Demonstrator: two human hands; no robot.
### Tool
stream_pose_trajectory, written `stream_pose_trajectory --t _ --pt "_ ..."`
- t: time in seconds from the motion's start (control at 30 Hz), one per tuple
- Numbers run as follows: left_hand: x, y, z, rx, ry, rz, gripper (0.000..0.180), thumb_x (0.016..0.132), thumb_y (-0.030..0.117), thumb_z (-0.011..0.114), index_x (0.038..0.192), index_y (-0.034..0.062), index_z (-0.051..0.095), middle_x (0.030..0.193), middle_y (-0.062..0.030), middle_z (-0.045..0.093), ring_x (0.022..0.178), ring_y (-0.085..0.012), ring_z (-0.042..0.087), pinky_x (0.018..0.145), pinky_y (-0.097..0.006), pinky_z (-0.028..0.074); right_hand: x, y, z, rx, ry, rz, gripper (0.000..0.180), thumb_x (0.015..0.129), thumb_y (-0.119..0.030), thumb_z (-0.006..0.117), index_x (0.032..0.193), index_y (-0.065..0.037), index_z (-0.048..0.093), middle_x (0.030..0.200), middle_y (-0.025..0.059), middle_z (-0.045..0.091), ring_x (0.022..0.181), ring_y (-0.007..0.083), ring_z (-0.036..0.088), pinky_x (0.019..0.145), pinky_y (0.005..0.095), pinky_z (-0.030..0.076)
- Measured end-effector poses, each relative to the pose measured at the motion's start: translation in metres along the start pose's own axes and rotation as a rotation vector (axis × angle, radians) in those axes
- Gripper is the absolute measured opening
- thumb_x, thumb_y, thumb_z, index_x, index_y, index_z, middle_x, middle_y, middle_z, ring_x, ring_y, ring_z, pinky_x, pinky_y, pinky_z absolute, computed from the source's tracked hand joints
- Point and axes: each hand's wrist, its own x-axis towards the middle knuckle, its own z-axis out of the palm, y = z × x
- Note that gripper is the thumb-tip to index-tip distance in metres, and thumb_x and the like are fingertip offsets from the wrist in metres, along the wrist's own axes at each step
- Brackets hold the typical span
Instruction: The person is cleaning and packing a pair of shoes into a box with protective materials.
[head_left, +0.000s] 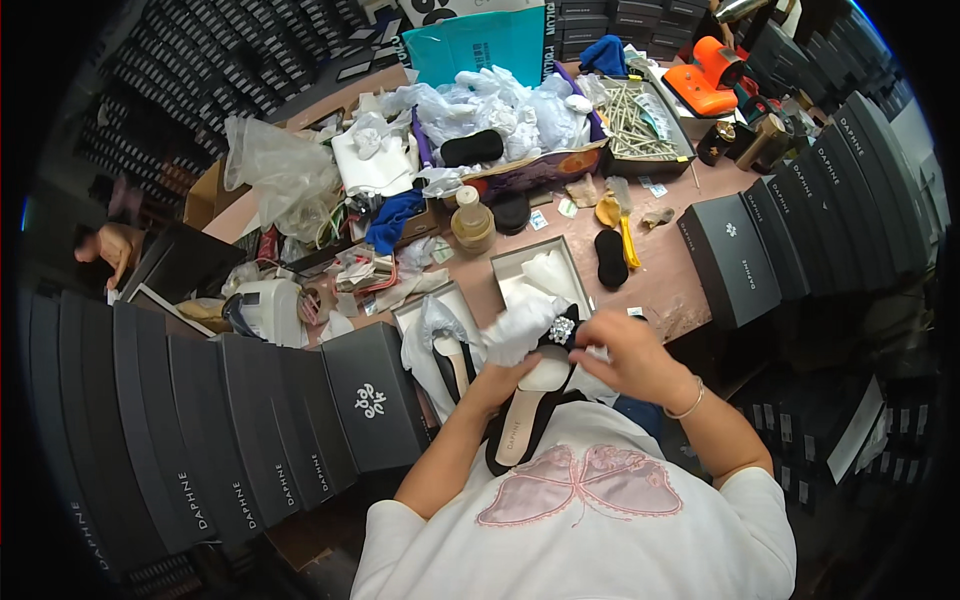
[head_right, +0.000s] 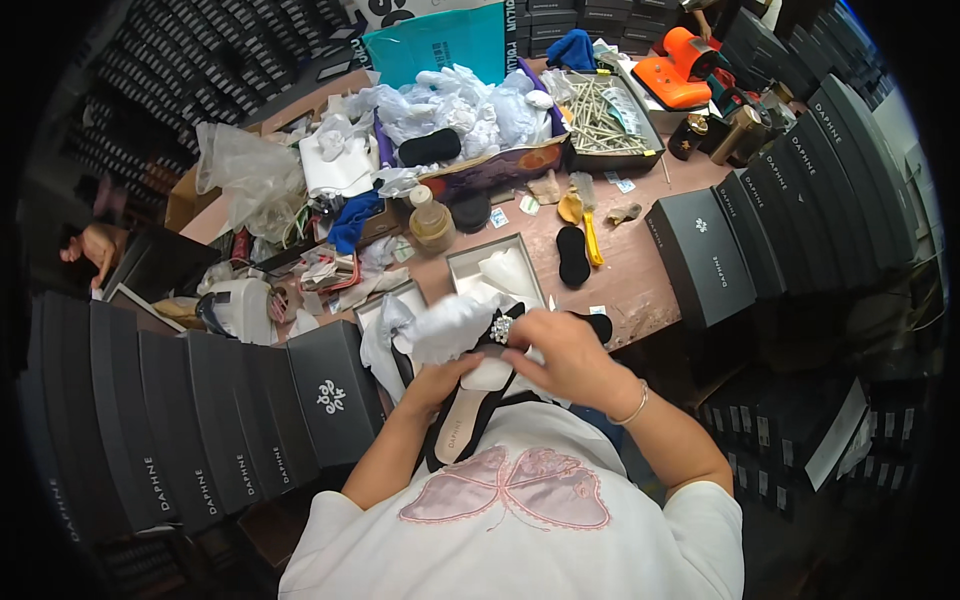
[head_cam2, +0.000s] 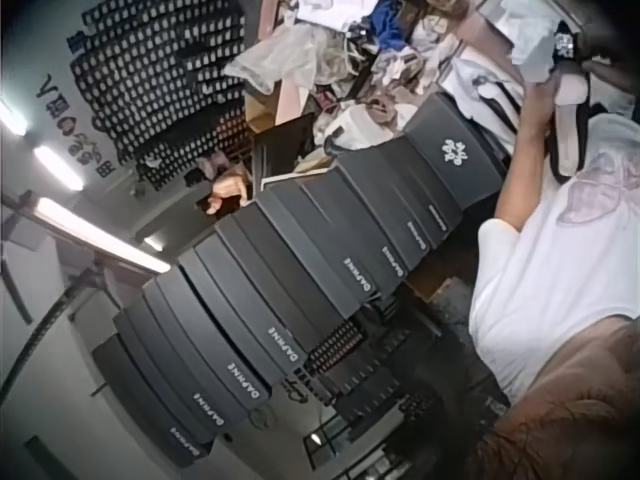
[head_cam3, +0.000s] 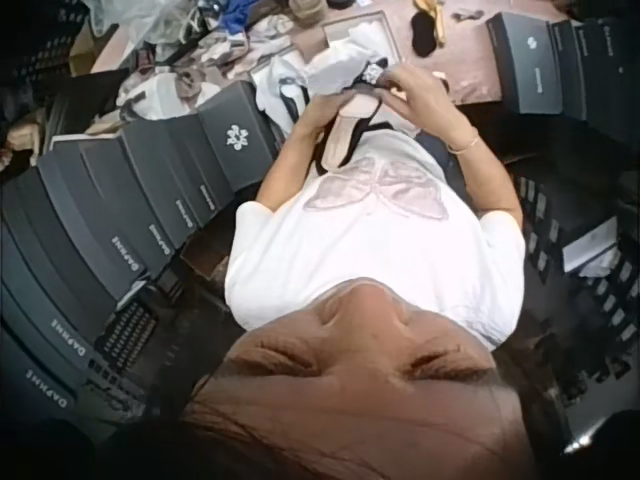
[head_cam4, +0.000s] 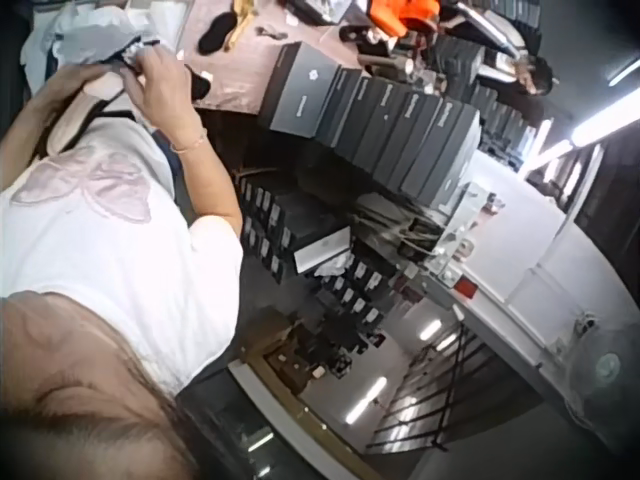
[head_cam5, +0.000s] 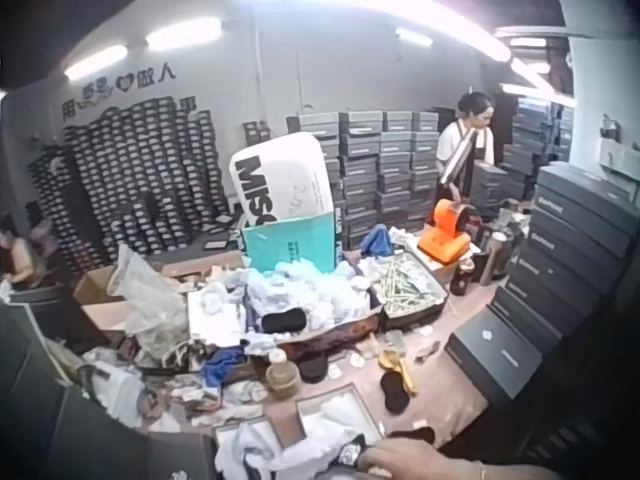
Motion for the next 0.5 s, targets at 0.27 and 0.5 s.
stream_pose_trajectory --t 0.27,0.5 --pt "0.0 -0.006 0.008 -0.095 0.023 0.052 0.029 0.09 0.014 0.058 0.115 -0.0017 0.057 0.099 -0.0064 0.064 0.083 -0.0127 0.061 0.07 -0.027 0.051 -0.004 0.016 0.088 -0.444 -0.201 0.003 0.021 0.076 -0.022 0.067 0.091 -0.007 0.063 0.074 0.0072 0.062 0.065 0.0233 0.065 0.055 0.0371 0.052" --pt "-0.004 0.005 -0.001 0.034 0.044 -0.033 0.042 0.088 0.017 0.062 0.118 -0.0083 0.051 0.104 -0.0115 0.063 0.089 -0.0153 0.061 0.073 -0.027 0.051 -0.007 0.031 0.043 0.173 0.177 0.156 0.021 0.079 -0.014 0.069 0.098 -0.006 0.064 0.077 0.0051 0.065 0.062 0.0181 0.064 0.056 0.0294 0.051"
